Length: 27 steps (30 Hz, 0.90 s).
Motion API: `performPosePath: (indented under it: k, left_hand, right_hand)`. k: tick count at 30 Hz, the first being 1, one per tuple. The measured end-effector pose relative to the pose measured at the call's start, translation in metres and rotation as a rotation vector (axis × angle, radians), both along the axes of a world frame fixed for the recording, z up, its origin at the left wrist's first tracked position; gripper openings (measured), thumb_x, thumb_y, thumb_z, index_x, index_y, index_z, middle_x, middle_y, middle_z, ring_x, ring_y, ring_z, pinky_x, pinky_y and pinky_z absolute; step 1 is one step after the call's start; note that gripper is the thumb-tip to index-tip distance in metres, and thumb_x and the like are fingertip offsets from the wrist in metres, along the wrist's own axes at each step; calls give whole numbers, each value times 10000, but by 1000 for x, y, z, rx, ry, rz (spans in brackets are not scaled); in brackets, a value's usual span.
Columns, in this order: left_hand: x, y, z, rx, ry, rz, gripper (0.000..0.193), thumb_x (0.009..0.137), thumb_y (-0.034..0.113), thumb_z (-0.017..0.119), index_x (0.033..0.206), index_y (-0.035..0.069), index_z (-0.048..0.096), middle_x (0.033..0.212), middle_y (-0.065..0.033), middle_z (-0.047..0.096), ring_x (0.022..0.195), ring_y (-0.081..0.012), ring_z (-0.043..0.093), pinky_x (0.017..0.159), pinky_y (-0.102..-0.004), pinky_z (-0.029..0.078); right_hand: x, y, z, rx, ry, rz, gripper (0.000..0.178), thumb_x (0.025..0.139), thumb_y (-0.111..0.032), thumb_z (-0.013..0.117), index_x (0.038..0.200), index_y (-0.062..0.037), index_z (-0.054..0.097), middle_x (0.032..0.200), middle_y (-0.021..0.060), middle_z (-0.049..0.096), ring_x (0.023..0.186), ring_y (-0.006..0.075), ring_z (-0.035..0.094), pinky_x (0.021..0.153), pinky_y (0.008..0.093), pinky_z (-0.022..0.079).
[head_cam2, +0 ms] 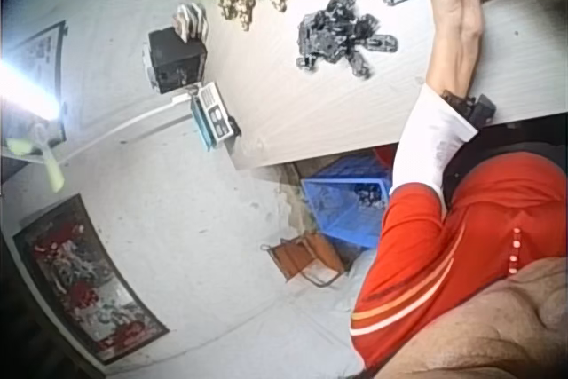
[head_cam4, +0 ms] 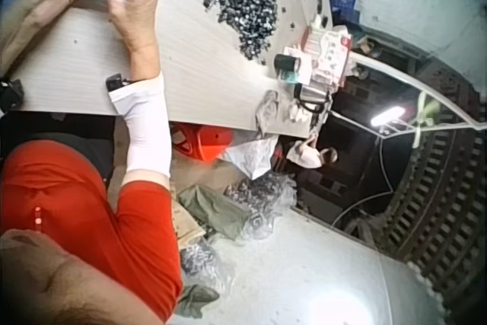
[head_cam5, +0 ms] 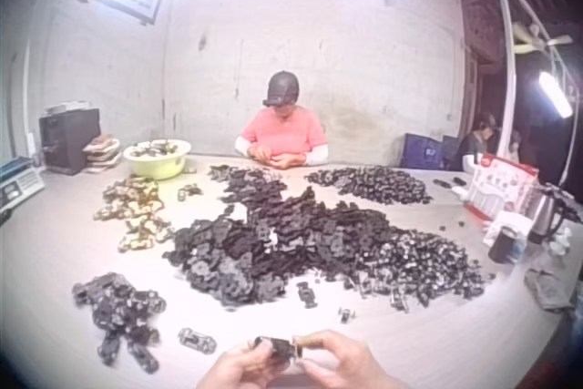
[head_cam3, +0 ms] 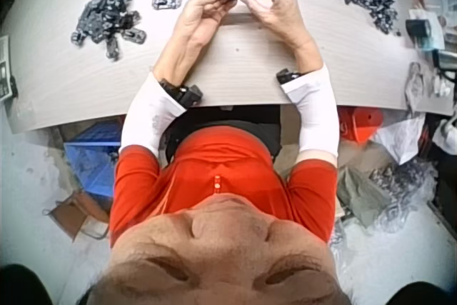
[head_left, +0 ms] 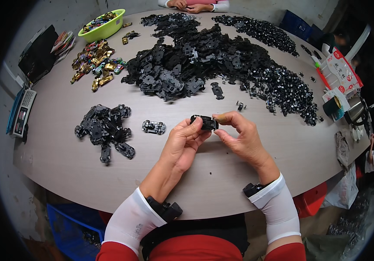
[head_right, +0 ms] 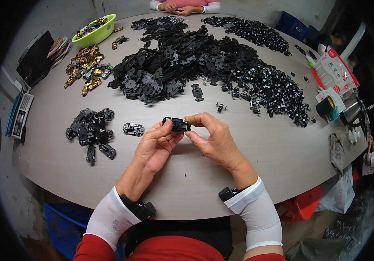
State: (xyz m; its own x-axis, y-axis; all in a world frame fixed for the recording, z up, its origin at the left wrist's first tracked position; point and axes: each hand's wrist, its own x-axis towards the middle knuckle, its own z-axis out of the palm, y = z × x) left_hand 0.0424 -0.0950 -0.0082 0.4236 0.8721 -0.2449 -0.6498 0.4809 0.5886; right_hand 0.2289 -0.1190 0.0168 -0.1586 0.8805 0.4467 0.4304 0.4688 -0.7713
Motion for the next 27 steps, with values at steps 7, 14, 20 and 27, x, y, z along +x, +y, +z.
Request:
performPosePath:
  k: [7, 14, 20, 27]
  left_hand:
    - [9, -6, 6, 92, 67, 65, 153, 943, 157, 663, 1029, 59, 585, 1011, -51, 670, 926, -142, 650, 898, -318, 530]
    - [-9, -4, 27, 347, 450, 154, 253, 936, 204, 684, 1094, 22, 606, 937, -43, 676, 811, -100, 650, 708, -246, 539]
    - [-118, 8, 42, 648, 1062, 431, 305, 944, 165, 656, 1188, -11, 605, 990, -53, 680, 849, -93, 640, 736, -236, 523]
    - [-143, 5, 29, 1215, 1848, 412, 487, 851, 205, 700, 1280, 8, 581, 1346, -204, 552, 1279, -384, 485, 1089, -474, 348]
  right_hand:
    - [-7, -2, 3, 73, -50, -54, 285, 801, -40, 752, 1063, -20, 640, 1023, 124, 702, 943, 266, 698, 835, 329, 544]
    - [20, 8, -9, 58, -157, -228, 353, 827, -99, 733, 1163, -34, 648, 1096, 140, 687, 1022, 306, 653, 900, 357, 516]
    - [69, 33, -44, 176, -523, -323, 356, 859, -58, 648, 1213, -31, 614, 1209, 161, 634, 1135, 323, 582, 985, 400, 461]
    - [63, 29, -40, 34, -442, -268, 359, 838, -20, 626, 1196, -6, 613, 1217, 192, 618, 1153, 359, 562, 996, 410, 445]
